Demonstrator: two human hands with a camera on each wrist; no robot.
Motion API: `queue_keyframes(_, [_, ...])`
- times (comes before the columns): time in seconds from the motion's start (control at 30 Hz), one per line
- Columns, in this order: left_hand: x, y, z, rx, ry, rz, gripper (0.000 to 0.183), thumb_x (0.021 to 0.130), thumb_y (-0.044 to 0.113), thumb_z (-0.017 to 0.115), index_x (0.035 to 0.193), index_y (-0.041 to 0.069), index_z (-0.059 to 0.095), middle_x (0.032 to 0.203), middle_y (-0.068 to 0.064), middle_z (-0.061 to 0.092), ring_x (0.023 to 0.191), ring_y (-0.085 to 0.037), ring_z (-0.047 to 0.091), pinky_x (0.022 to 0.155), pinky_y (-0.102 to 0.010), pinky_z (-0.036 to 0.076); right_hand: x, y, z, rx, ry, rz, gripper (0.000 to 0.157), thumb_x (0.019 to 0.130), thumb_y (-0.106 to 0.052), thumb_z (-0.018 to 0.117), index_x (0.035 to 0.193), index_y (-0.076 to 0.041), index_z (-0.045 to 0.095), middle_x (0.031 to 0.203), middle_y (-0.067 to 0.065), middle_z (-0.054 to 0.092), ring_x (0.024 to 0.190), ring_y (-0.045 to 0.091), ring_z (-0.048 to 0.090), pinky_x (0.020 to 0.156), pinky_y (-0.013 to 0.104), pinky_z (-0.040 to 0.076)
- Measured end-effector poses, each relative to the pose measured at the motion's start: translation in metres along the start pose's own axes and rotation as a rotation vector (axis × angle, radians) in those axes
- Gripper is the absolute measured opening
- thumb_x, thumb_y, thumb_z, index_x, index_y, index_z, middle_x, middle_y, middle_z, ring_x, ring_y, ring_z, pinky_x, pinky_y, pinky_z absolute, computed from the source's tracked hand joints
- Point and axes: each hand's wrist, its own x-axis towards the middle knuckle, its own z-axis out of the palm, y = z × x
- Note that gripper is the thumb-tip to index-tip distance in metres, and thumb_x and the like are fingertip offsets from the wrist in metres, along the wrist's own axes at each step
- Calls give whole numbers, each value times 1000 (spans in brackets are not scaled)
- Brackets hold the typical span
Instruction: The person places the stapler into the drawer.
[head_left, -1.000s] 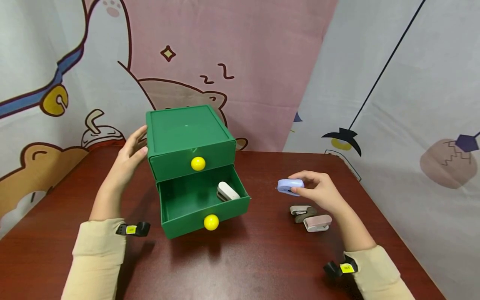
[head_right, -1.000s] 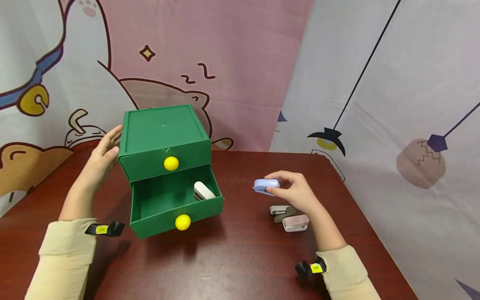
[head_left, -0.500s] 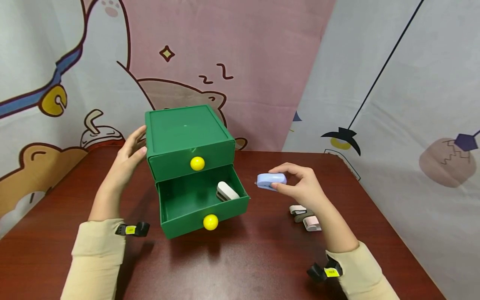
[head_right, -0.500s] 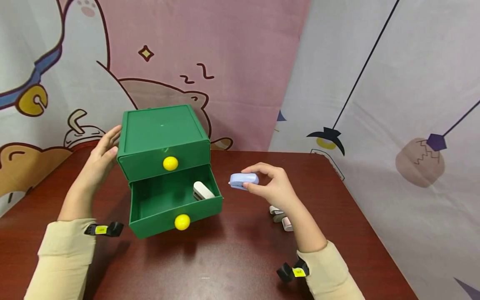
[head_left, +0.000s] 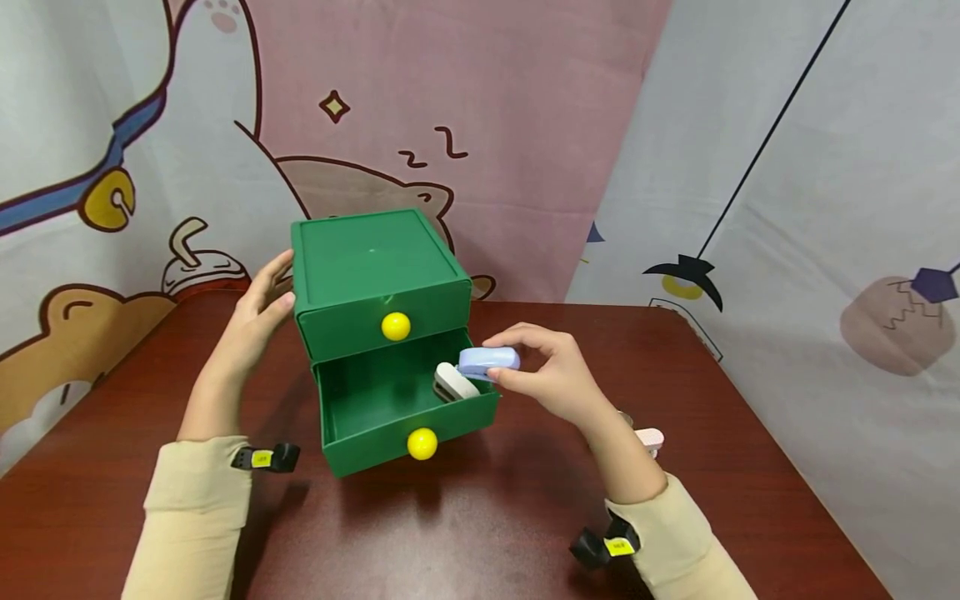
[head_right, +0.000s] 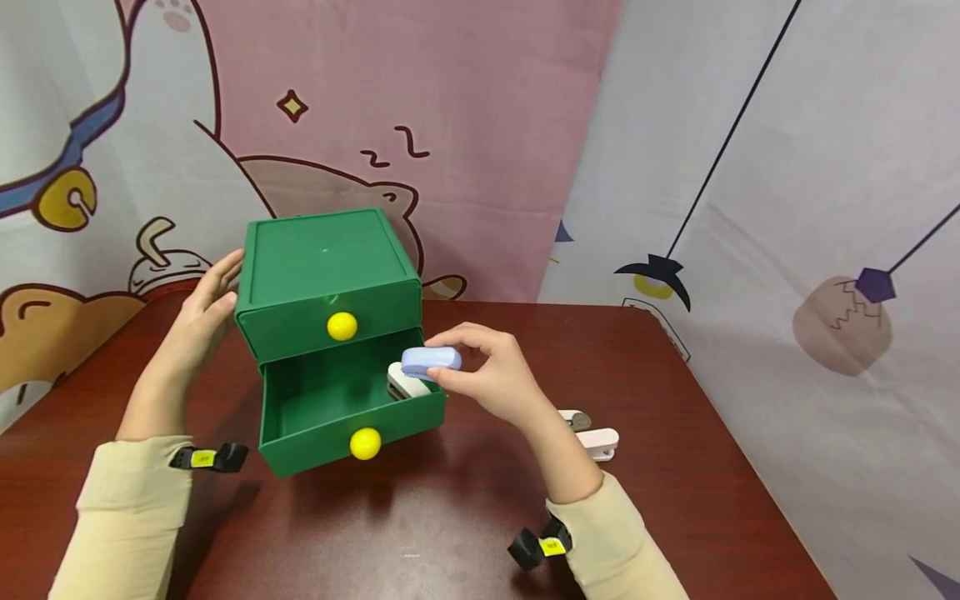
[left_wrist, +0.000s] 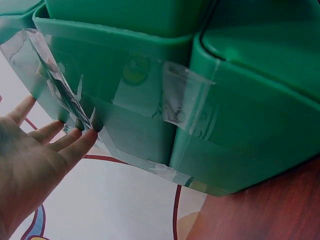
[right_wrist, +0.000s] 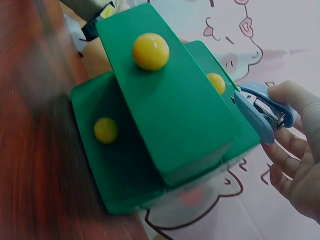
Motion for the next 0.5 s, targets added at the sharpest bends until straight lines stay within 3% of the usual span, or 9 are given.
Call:
queue_keyframes(0.2, [1, 0, 0, 5, -3, 1, 60, 98, 18, 47, 154, 15, 23, 155, -14, 18, 137, -27, 23, 93, -17, 35, 8, -5, 19, -5, -33, -4, 26, 79, 2, 75, 103, -5, 73, 98, 2, 67, 82, 22, 57, 68, 32, 46])
queue_keyframes(0.33, [1, 0, 0, 9, -4, 1, 60, 99, 18, 47, 154, 15, 22, 155, -14, 18, 137, -28, 23, 94, -17, 35, 13, -19, 31, -18, -64, 28, 24, 78, 5, 75, 102, 1, 71, 98, 6, 67, 84, 21, 57, 68, 31, 45])
queue_keyframes(0.5, [1, -2, 0, 3, -3, 4, 60, 99, 18, 47, 154, 15, 23, 155, -15, 18, 137, -28, 23, 94, -17, 36, 20, -9, 41, -62, -130, 61, 25, 80, -6, 77, 104, -6, 73, 100, -1, 67, 85, 16, 57, 70, 34, 44])
